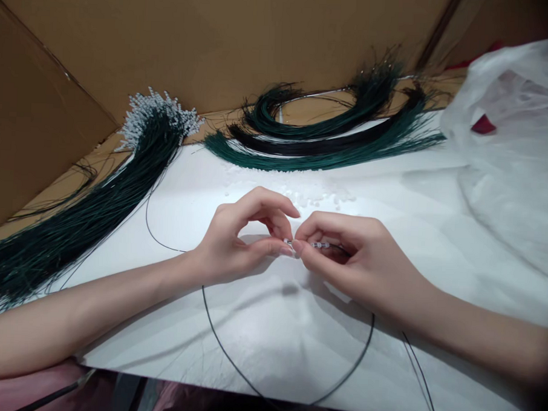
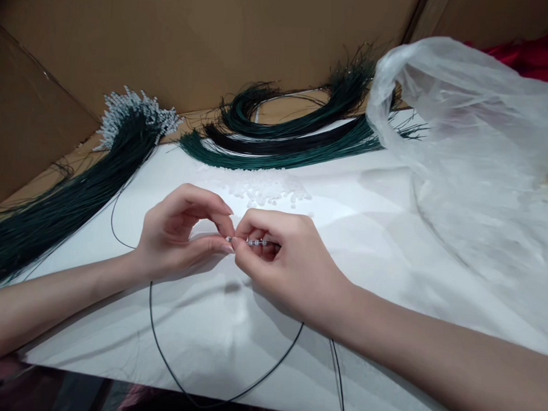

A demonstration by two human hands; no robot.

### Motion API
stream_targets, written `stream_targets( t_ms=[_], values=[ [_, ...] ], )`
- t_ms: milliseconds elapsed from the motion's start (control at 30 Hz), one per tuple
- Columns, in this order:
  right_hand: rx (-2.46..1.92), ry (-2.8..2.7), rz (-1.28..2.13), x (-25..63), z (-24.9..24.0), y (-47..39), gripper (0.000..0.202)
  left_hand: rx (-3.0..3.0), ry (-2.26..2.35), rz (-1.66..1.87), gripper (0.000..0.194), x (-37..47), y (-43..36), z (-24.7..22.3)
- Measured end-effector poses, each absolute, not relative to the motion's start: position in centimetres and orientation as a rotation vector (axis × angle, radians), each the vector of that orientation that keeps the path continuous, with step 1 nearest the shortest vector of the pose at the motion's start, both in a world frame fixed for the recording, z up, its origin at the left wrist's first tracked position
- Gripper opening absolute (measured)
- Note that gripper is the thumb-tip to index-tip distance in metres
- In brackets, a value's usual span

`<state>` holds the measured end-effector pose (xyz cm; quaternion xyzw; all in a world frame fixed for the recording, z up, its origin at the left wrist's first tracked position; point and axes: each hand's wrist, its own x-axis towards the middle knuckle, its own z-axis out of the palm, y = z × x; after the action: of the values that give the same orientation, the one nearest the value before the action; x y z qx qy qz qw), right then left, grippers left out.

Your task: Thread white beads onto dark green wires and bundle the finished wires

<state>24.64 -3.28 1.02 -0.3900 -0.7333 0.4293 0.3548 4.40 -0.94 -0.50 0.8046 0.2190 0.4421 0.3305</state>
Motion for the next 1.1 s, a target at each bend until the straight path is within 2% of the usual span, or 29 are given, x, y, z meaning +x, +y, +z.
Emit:
stream_targets(
  t_ms=[400,700,1100],
  values=[
    [-0.99,-1.92,1.07,24.78,0.78,-3.38,0.015,2.179,0.559,1.169,0.039,4.51,-0.91,-0.4],
    [-0.976,-1.957,0.983,24.7,1.04,-3.58,0.016,2.189,0.559,1.16,0.039,4.61,-1.03,-0.24],
    [-1.02,-1.862,1.04,24.56,0.81,-3.44,0.015,2.214,0.57,1.209,0.042,4.61,-1.01,-0.42]
  ],
)
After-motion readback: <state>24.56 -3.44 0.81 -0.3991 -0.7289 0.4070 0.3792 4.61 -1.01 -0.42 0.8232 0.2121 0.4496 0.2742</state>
